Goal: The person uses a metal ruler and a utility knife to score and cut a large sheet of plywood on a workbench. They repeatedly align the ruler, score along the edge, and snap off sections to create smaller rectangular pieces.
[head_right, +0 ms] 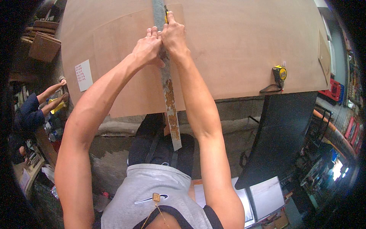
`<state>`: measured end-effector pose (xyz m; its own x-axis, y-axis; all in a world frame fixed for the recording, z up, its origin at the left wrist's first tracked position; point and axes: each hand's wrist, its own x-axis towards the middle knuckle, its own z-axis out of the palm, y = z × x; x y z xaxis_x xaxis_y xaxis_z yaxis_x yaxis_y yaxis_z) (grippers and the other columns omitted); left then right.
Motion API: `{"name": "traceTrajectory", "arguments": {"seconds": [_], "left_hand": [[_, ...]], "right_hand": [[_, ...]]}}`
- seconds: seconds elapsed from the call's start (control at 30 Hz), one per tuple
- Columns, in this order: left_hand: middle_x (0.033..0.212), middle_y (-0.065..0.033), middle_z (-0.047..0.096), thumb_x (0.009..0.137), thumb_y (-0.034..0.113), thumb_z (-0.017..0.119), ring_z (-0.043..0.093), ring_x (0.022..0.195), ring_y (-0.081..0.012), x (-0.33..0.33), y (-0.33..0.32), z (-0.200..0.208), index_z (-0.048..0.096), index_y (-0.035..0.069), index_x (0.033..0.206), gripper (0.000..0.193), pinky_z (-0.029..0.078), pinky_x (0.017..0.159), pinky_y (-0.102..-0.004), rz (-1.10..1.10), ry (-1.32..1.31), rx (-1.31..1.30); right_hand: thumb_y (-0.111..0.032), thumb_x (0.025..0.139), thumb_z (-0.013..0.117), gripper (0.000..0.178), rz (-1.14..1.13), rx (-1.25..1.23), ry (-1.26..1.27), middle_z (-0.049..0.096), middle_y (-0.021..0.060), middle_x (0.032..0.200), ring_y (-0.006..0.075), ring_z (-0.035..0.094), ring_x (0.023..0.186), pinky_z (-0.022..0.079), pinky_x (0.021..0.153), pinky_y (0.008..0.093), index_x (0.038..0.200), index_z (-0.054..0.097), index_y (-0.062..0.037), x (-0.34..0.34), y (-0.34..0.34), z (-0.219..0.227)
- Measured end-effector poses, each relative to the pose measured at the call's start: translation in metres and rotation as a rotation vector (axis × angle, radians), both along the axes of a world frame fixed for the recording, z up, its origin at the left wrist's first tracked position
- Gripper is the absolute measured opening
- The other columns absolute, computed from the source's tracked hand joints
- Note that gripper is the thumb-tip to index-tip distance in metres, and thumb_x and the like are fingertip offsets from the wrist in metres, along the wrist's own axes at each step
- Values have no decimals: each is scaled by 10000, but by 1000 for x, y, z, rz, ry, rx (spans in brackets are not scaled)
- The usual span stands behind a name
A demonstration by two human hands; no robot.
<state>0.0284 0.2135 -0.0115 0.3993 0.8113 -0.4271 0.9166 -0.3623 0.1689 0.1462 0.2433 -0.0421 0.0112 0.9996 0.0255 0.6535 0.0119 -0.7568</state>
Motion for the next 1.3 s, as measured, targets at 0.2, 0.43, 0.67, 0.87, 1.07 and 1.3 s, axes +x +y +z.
{"name": "traceTrajectory", "arguments": {"seconds": [0.2, 0.43, 0.67, 0.87, 1.07, 1.3], "left_hand": [[1473, -358, 263, 511, 410, 895, 325, 1364, -460, -5, 1, -7, 350, -64, 1403, 1148, 410, 1078, -450, -38, -8, 58], [1480, -339, 272, 525, 444, 867, 354, 1360, -427, -11, 0, -10, 341, -78, 1399, 1146, 432, 1058, -453, -46, -11, 108], [1473, -353, 272, 528, 400, 875, 329, 1379, -416, -4, -3, 1, 294, -121, 1408, 1177, 388, 1099, -431, -41, 44, 72], [1473, -349, 277, 515, 409, 871, 325, 1383, -410, 2, -2, 5, 295, -116, 1412, 1188, 386, 1102, -426, -32, 72, 48], [1498, -288, 293, 511, 396, 880, 317, 1394, -389, 1, -6, 8, 320, -64, 1430, 1170, 382, 1106, -433, -8, 68, 98], [1356, -202, 503, 517, 410, 885, 463, 1280, -372, 2, -16, 20, 436, 27, 1411, 1072, 435, 1053, -450, 132, -51, 132]], "right_hand": [[-111, 889, 486, 460, 34, -23, 11, 643, 327, 929, 466, 639, 926, 511, 834, 497, 1328, 485, 24, 0, 11, 6], [-70, 882, 472, 462, 71, -159, -74, 624, 353, 907, 492, 629, 903, 522, 769, 523, 1338, 468, 3, 6, -35, 29], [-59, 888, 504, 628, 107, -389, -252, 557, 296, 863, 474, 621, 785, 529, 677, 535, 1481, 297, -54, 21, -193, 45], [-43, 921, 513, 563, 26, -524, -154, 539, 241, 811, 418, 602, 723, 508, 668, 481, 1460, 350, -47, 38, -322, 67], [-49, 956, 502, 566, -125, -190, -26, 672, 179, 1054, 223, 670, 862, 536, 760, 333, 1491, 319, -68, 65, -388, 45], [-68, 988, 506, 546, -372, -229, 616, 616, 64, 1189, 102, 602, 951, 493, 850, 256, 1500, 325, -112, 33, -397, 3]]}}
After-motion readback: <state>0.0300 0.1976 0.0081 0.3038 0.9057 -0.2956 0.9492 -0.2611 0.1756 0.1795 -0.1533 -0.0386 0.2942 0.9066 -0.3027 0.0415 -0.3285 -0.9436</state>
